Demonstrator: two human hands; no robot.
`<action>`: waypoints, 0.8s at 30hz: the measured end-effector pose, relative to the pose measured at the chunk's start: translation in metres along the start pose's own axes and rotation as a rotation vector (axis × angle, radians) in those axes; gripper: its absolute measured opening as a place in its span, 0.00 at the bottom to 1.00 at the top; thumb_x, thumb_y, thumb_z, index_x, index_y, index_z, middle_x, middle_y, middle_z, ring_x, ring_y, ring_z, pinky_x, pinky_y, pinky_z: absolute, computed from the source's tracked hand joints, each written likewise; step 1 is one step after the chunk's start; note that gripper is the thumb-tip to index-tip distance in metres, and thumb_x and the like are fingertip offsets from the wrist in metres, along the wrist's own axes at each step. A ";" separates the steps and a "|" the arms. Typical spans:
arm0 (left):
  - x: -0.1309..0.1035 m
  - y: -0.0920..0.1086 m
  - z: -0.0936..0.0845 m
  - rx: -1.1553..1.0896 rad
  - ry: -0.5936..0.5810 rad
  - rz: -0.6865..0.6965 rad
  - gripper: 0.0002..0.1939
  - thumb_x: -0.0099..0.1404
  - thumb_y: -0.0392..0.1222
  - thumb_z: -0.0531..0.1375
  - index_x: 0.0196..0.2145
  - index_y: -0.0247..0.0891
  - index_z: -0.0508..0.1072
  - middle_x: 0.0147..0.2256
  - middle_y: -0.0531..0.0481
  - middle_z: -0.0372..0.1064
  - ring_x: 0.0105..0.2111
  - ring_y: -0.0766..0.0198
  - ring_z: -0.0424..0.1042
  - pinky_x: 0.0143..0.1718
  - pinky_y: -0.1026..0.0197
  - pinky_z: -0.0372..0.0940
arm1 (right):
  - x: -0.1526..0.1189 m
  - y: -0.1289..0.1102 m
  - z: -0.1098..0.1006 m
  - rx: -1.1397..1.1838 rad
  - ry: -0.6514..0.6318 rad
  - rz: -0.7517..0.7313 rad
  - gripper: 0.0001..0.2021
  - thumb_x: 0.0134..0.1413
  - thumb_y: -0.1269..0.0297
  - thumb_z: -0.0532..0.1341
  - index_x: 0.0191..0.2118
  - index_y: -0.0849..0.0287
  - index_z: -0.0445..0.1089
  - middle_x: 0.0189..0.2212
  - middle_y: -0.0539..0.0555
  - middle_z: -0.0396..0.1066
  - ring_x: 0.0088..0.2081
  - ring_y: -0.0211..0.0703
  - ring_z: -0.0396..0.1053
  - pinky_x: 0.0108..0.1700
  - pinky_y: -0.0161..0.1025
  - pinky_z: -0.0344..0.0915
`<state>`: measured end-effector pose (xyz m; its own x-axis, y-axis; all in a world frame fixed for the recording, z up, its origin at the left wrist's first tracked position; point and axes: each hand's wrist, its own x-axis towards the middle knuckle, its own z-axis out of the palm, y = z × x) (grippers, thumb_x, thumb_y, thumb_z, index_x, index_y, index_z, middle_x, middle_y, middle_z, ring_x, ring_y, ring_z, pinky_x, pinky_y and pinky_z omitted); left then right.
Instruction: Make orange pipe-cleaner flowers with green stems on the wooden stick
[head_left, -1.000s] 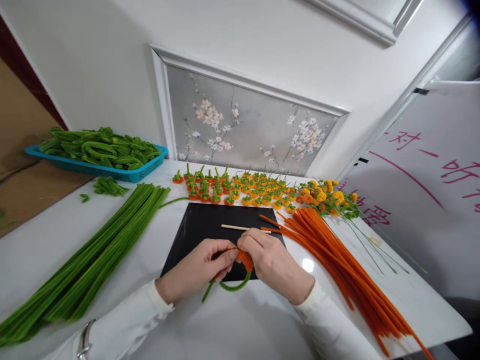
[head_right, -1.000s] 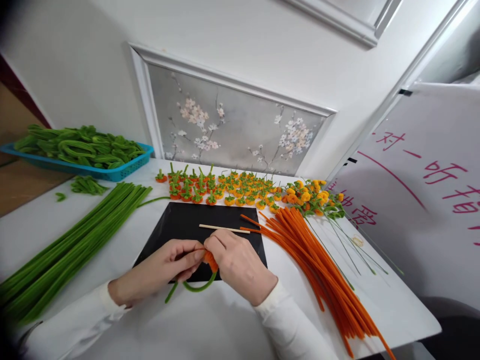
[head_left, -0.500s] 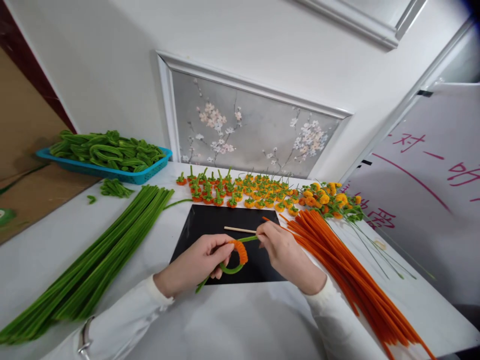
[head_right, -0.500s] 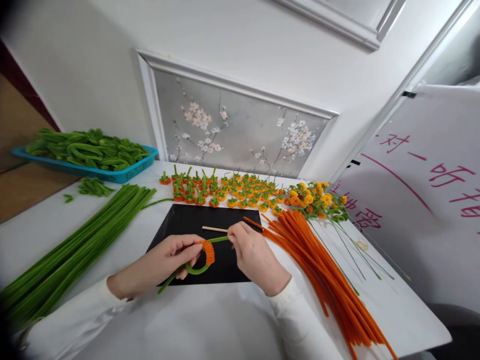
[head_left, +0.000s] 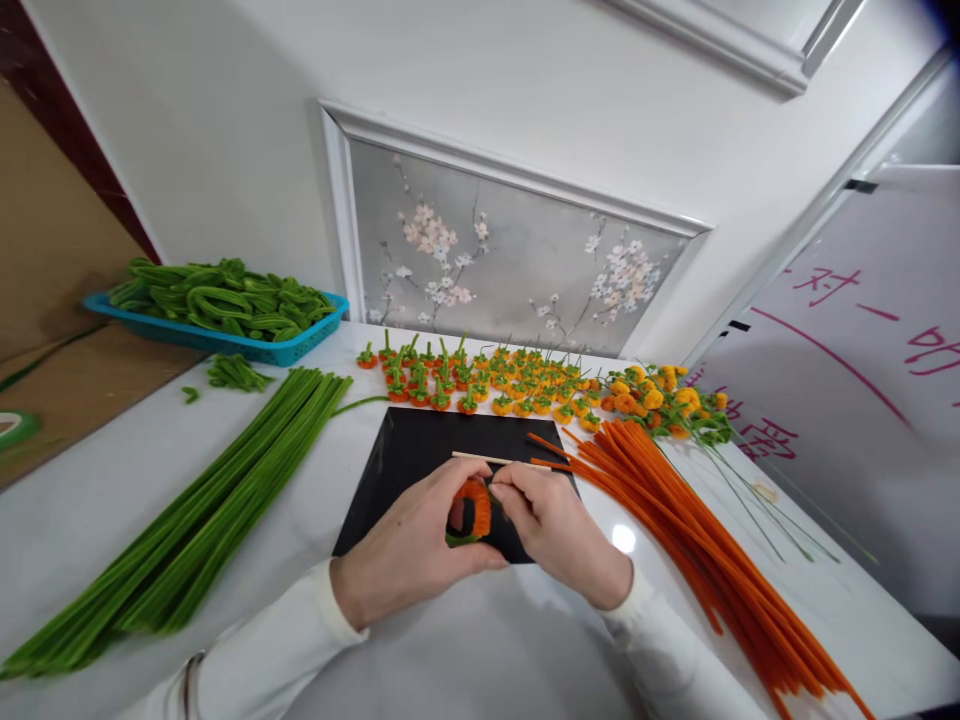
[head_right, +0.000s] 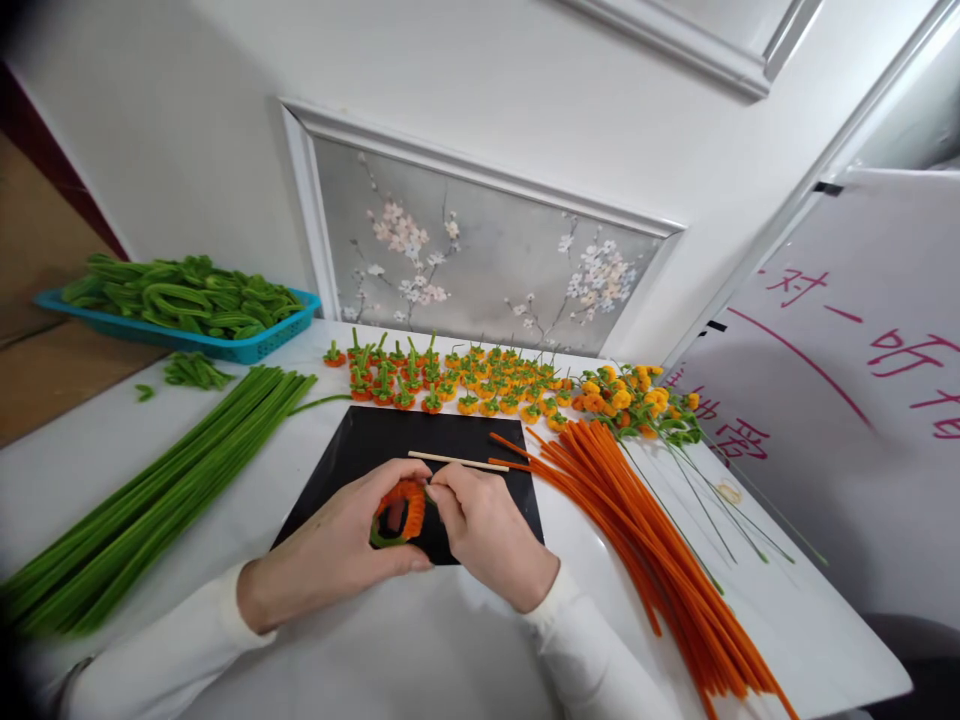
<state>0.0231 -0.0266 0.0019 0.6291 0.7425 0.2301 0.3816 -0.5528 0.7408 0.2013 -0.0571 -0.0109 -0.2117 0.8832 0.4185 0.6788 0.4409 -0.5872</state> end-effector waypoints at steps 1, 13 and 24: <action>0.000 0.001 0.001 0.034 0.016 0.023 0.25 0.51 0.40 0.65 0.47 0.41 0.63 0.44 0.48 0.66 0.42 0.57 0.66 0.44 0.57 0.60 | 0.000 -0.002 0.001 0.023 0.009 0.005 0.08 0.61 0.70 0.52 0.33 0.59 0.66 0.25 0.49 0.67 0.26 0.36 0.63 0.28 0.32 0.56; 0.000 -0.003 -0.003 0.196 0.058 0.135 0.10 0.56 0.30 0.53 0.37 0.38 0.65 0.32 0.51 0.63 0.29 0.64 0.61 0.31 0.62 0.57 | -0.001 -0.006 -0.009 0.128 -0.044 -0.019 0.03 0.57 0.72 0.54 0.36 0.57 0.61 0.26 0.46 0.63 0.26 0.34 0.61 0.30 0.31 0.56; 0.002 -0.002 -0.013 0.139 0.090 0.153 0.14 0.56 0.30 0.53 0.40 0.39 0.68 0.35 0.50 0.65 0.28 0.66 0.62 0.31 0.63 0.58 | -0.005 0.008 -0.038 0.110 -0.112 0.051 0.05 0.59 0.71 0.53 0.40 0.57 0.61 0.25 0.46 0.62 0.25 0.35 0.59 0.28 0.32 0.56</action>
<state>0.0146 -0.0191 0.0086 0.6261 0.6730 0.3936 0.3797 -0.7042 0.6000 0.2343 -0.0641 0.0089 -0.2603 0.9143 0.3104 0.6111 0.4049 -0.6802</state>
